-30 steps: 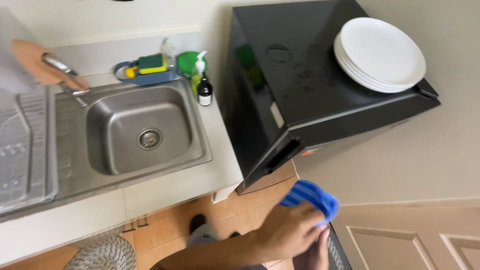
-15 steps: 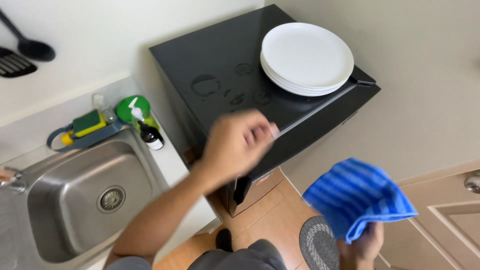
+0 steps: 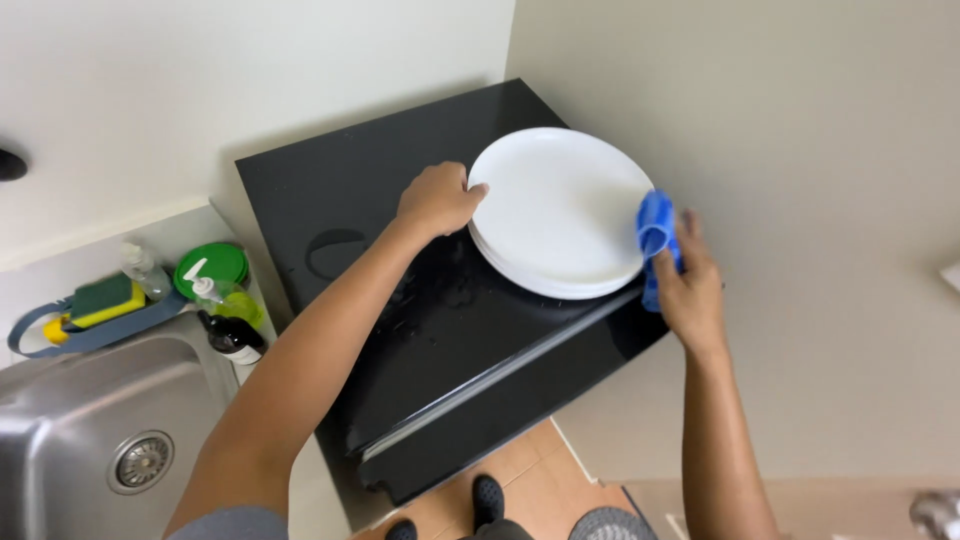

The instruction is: The person dries a white mug, a small white bowl, and several white plates using a blue cloth. They pick up each item from a stack on top of a black refrigerator, wipe it dry, and place it into a metal dish rack next to the sink.

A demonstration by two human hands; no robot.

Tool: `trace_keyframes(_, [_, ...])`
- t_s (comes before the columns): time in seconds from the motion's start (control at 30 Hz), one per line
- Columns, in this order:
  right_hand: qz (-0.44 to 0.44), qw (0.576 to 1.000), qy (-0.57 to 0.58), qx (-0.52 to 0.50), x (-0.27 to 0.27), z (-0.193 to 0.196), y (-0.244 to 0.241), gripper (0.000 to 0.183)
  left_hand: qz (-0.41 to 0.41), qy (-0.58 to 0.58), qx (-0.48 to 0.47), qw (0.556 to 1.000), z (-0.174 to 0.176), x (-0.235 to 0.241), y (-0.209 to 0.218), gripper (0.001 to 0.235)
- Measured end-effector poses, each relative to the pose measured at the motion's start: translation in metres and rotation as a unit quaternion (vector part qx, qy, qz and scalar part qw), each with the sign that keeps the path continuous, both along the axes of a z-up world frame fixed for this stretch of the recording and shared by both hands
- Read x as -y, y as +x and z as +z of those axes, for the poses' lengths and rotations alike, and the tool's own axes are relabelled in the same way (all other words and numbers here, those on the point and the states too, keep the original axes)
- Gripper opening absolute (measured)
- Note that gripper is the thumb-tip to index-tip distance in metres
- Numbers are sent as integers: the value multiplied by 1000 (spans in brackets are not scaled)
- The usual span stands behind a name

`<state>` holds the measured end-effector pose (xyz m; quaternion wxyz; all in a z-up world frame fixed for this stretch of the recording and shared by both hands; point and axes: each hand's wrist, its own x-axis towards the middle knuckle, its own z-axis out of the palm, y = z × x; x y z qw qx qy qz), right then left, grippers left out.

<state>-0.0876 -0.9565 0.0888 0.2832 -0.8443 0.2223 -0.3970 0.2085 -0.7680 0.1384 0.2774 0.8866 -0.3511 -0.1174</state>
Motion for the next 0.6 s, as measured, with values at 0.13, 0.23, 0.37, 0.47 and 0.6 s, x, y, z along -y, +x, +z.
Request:
trace_keyframes(0.13, [-12,995,100,-26,-12,18,25,46,3,12,-13,1000,-3,10,7,31])
trace_keyframes(0.23, [6,996,90,-13,-7,13,24,44,12,0,-69,998,-7,11,7,32])
trace_keyframes(0.37, [0,996,77,-37,-1,11,25,43,22,-30,-28,999,-22,13,8,27])
trace_keyframes(0.47, [18,997,73,-30,2,11,26,42,37,-79,-2,996,-3,9,-8,24])
trace_keyframes(0.6, [18,995,87,-49,4,13,26,42,90,-198,-175,960,21,9,-28,19])
